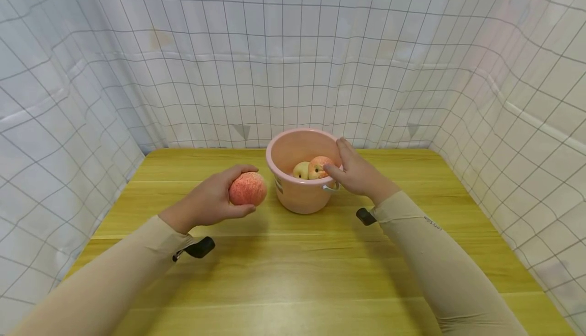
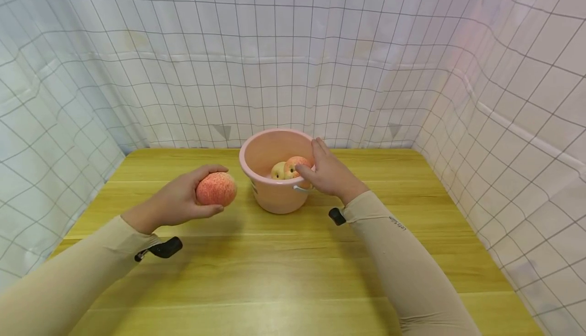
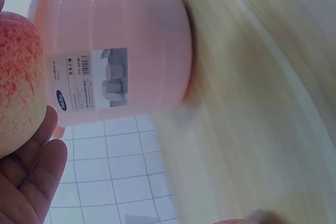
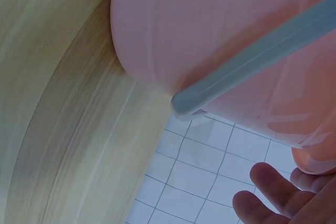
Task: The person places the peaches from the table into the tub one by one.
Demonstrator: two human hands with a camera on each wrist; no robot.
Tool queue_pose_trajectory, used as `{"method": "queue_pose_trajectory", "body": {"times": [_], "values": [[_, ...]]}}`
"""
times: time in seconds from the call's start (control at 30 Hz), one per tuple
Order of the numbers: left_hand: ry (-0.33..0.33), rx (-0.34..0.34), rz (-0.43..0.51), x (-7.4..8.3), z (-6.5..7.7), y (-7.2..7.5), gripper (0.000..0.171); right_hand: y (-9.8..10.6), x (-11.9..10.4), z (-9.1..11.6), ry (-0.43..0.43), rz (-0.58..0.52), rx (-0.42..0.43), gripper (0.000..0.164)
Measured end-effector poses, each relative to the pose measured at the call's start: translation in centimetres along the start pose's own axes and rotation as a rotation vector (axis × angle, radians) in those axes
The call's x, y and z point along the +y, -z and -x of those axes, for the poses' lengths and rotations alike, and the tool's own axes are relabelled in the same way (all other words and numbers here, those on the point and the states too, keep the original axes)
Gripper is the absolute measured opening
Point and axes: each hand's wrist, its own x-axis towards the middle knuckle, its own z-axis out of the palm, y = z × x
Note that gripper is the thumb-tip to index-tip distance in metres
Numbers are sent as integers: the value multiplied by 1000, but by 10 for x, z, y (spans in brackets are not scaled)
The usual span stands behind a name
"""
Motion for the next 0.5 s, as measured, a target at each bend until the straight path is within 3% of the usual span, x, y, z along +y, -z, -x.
{"method": "queue_pose_trajectory", "body": {"times": [0.5], "values": [[-5, 27, 31, 17, -23, 11, 75, 0, 1, 0, 14, -7, 6, 93]]}}
